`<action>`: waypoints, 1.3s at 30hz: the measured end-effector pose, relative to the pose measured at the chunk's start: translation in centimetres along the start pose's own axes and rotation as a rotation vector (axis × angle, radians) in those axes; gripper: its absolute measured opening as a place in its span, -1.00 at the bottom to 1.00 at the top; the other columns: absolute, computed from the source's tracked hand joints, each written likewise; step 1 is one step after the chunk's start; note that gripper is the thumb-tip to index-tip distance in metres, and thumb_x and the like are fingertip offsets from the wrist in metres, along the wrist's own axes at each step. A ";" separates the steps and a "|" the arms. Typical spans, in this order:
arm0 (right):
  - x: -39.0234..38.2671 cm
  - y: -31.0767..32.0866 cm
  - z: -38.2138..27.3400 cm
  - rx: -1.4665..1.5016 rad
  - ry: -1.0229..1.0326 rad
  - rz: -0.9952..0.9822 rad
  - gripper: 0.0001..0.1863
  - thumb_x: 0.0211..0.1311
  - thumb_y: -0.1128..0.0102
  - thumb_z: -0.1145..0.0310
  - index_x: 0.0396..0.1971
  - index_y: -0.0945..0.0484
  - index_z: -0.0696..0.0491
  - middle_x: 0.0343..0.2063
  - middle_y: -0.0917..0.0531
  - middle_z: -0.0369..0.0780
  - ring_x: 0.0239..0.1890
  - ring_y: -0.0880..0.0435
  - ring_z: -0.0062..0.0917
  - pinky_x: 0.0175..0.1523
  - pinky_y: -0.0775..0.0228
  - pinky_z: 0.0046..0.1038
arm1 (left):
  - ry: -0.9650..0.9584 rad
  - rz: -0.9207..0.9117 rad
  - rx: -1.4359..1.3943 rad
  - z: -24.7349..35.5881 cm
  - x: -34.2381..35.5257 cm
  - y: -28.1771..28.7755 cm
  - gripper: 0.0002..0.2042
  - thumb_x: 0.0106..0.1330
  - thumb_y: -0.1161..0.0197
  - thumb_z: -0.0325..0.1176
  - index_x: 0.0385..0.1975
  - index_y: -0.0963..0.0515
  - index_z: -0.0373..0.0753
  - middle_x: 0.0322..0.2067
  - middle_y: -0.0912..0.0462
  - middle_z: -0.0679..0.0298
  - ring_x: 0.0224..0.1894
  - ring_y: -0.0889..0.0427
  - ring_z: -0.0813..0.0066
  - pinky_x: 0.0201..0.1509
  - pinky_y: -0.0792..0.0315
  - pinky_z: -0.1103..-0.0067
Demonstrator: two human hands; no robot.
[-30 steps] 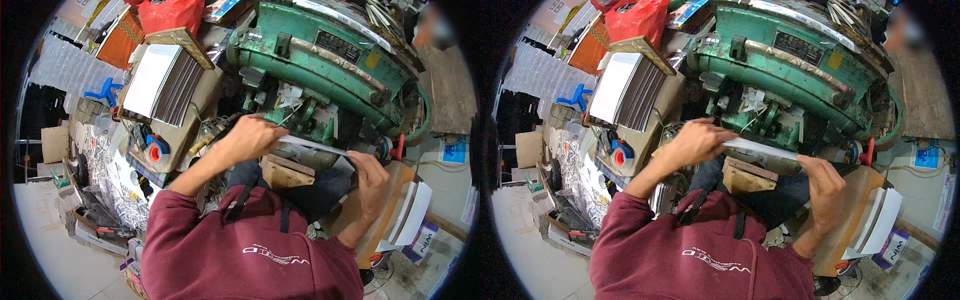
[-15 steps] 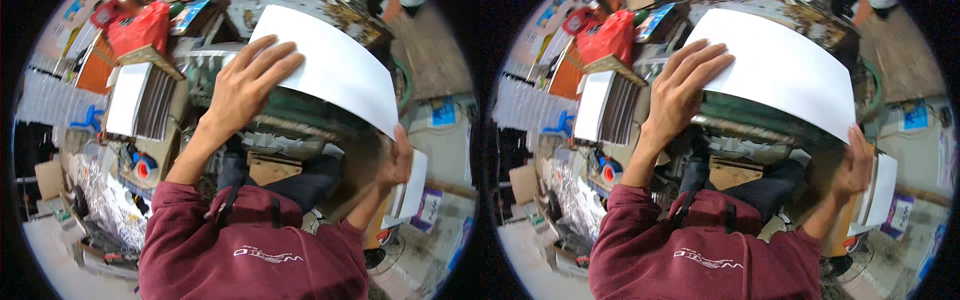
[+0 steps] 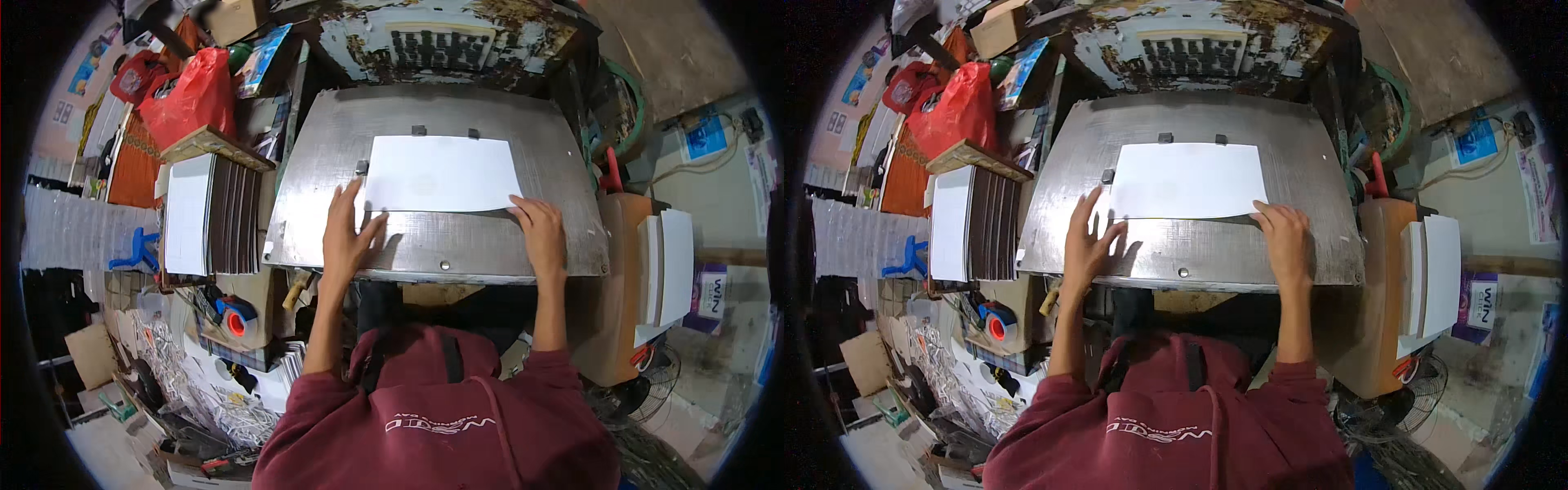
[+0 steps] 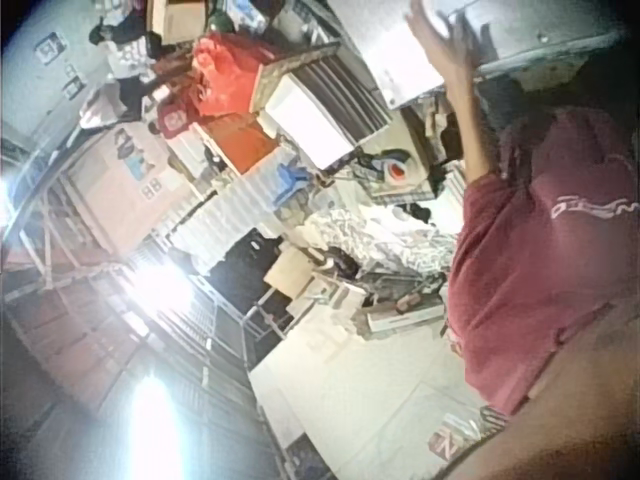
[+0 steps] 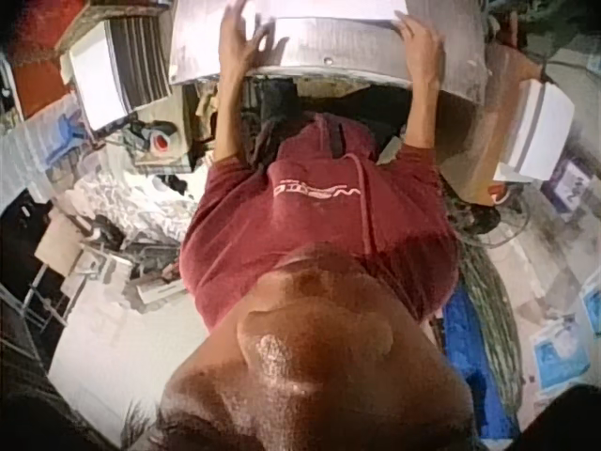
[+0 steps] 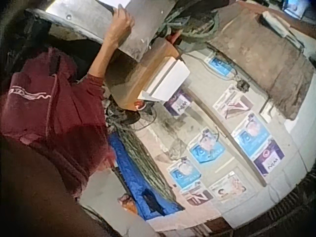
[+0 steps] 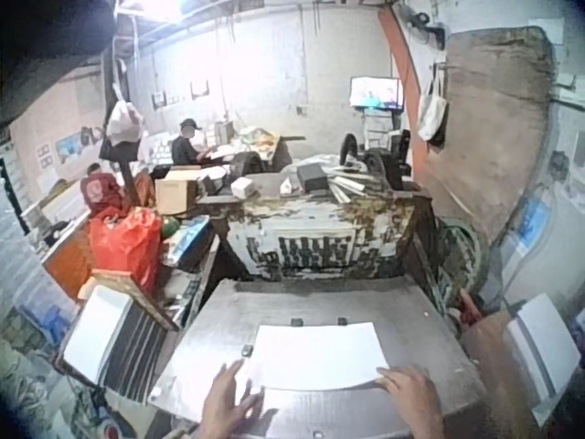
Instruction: Feed stacks of paper into an industrial cutting machine and operate it to trim the paper.
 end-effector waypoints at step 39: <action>-25.8 22.0 33.2 -0.802 -0.773 0.290 -0.45 0.18 -0.24 0.21 0.14 -0.39 0.11 0.05 -0.54 -0.07 0.06 -0.52 -0.07 0.07 -0.46 -0.19 | -0.334 0.001 0.267 5.8 -0.5 -5.7 -0.68 0.33 -0.17 -0.36 0.08 -0.52 -0.17 0.22 -0.38 0.13 0.36 -0.18 0.10 0.38 -0.08 0.27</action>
Point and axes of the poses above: each hand's wrist, its own x-axis towards the middle knuckle, its own y-axis out of the back of the hand, z = x × y, the point moved 8 cm from there along x, towards the middle knuckle
